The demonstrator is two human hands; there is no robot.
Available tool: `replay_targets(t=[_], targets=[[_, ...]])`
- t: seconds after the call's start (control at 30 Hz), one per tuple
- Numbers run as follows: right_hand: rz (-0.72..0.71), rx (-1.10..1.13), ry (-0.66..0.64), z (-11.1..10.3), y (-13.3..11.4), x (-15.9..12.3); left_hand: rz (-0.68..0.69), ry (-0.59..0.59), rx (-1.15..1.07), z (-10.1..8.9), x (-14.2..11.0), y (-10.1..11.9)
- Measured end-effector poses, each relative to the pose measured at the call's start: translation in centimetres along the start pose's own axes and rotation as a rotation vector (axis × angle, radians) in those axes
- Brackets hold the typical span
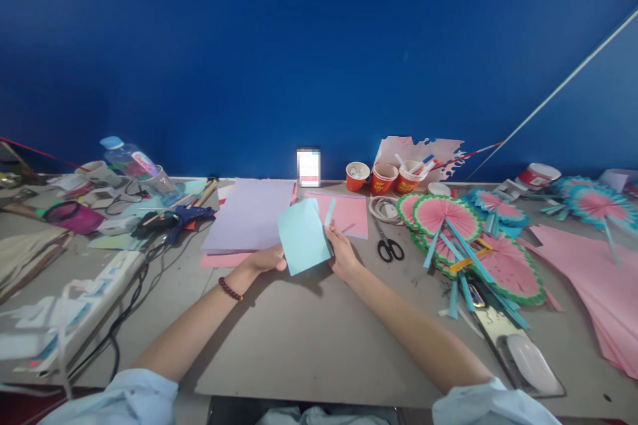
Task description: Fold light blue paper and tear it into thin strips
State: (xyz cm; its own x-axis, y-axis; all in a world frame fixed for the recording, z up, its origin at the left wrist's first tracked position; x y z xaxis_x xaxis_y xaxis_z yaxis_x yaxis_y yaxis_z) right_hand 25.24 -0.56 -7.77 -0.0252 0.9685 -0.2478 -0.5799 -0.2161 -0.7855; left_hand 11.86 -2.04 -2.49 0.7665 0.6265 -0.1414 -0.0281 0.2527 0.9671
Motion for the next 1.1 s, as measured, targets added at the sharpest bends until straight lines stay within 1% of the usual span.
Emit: replay_targets(t=[0.07,0.1,0.2,0.27,0.33,0.43,0.47,0.5,0.63,0.73,0.87,0.93,1.1], targets=[[-0.019,-0.015,-0.016,0.0,-0.1,0.1,-0.015,-0.014,0.128,0.8,0.1,0.4],[-0.033,-0.022,-0.022,0.0,-0.1,0.2,-0.007,0.014,0.189,1.1,0.2,0.6],[-0.073,-0.024,-0.012,0.1,-0.3,0.1,0.062,0.174,0.337,1.9,0.6,0.9],[-0.082,-0.028,0.011,0.2,-0.3,0.0,0.072,0.292,0.403,2.3,0.8,0.3],[-0.080,-0.016,0.030,0.3,-0.3,-0.2,0.054,0.397,0.450,2.6,1.0,-0.6],[-0.073,0.018,0.034,0.6,-0.3,-0.4,-0.012,0.613,0.475,2.3,0.8,-1.7],[-0.071,0.020,0.028,0.7,-0.3,-0.4,-0.031,0.652,0.466,2.2,0.8,-1.9],[-0.071,0.014,0.021,0.8,-0.3,-0.4,-0.041,0.667,0.452,2.2,0.8,-2.0],[-0.056,-0.022,-0.057,1.2,-0.2,-0.6,-0.029,0.648,0.350,2.3,1.2,-1.9],[-0.067,-0.003,-0.124,1.6,-0.4,-0.8,0.000,0.702,0.264,1.6,1.3,-1.9],[-0.058,-0.020,-0.157,1.7,-0.3,-0.8,0.065,0.832,0.136,0.5,1.0,-2.1],[-0.064,-0.041,-0.160,1.5,-0.1,-0.7,0.098,0.876,0.051,0.2,0.8,-2.0],[-0.086,-0.060,-0.173,1.2,0.3,-0.4,0.236,0.879,-0.094,0.7,0.4,-0.9]])
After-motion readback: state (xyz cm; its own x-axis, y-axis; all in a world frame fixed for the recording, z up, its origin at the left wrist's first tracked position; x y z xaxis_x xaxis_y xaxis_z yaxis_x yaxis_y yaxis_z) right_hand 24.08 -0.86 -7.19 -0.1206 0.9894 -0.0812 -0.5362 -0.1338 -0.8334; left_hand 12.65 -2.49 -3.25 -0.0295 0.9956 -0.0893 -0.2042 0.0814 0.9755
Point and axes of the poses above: each hand's wrist, its own x-axis towards the middle knuckle, its own z-axis out of the palm, y = z × x, the point moved 6 cm from there along x, towards the middle knuckle, and after that the axes turned 7 degrees about -z, right-handed, at the moved point
